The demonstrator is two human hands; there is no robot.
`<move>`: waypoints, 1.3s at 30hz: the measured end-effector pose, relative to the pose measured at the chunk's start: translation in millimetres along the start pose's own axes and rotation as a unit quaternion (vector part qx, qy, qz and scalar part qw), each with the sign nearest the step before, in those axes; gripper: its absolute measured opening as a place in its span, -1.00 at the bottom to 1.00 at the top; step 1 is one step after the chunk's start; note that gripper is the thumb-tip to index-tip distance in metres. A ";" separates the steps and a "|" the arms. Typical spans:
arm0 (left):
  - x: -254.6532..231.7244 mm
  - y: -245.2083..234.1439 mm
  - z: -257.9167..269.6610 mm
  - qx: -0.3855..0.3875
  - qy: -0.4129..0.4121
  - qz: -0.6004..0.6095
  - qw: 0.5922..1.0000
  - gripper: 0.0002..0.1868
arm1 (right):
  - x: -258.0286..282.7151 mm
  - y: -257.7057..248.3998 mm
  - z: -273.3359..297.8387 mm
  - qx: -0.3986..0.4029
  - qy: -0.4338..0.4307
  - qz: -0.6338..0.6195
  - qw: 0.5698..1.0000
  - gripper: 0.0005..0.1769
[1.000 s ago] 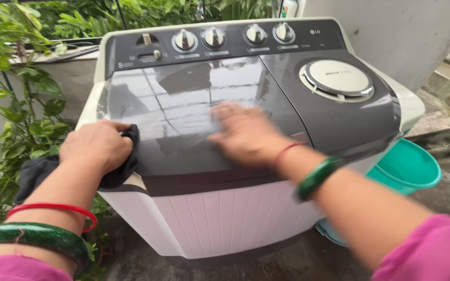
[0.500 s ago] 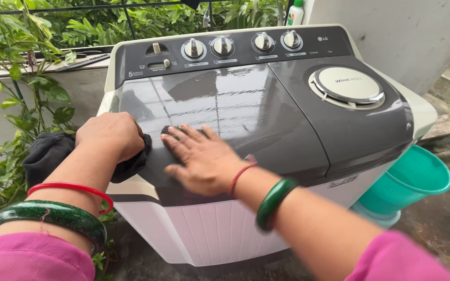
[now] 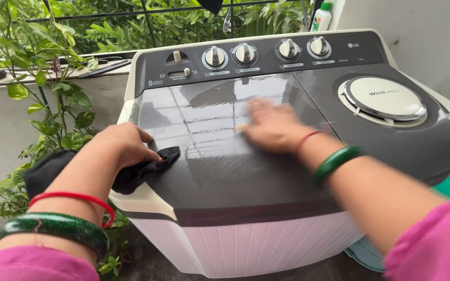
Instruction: The person wipes the top lid and control panel of a washing machine with a sponge, rinses the sponge in a bucket, and then uses a cloth to wipe down the exterior surfaces and buttons.
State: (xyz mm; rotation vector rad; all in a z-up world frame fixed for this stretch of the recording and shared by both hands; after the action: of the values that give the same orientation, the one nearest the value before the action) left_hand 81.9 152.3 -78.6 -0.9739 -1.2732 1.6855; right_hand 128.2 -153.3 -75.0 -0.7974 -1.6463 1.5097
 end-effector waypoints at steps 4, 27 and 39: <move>-14.1 -13.5 -0.1 0.029 -0.026 -0.104 0.994 -0.45 | 124.7 26.8 -0.4 0.012 -0.244 -0.036 0.969 -0.22; -2.3 -29.4 -15.0 -0.049 -0.097 -0.042 0.993 -0.66 | 105.0 22.4 -54.5 0.050 -0.312 -0.048 0.948 -0.19; 2.1 -13.0 -36.7 -0.007 -0.119 -0.035 0.992 -0.47 | -61.3 -1.4 -101.4 0.028 -0.034 -0.016 0.999 -0.08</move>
State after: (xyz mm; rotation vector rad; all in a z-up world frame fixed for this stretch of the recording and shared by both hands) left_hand 116.3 170.0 -73.5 -0.7427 -1.4579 1.7791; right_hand 246.7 -151.9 -78.5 -0.6934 -1.6515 1.5679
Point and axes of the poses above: each hand's wrist, its own z-axis away from the middle knuckle, its own y-axis out of the palm, x = y × z, the point moved 8 cm from there along -z, towards the middle knuckle, and after that the axes turned 9 degrees about -y, right-handed, at the moved point
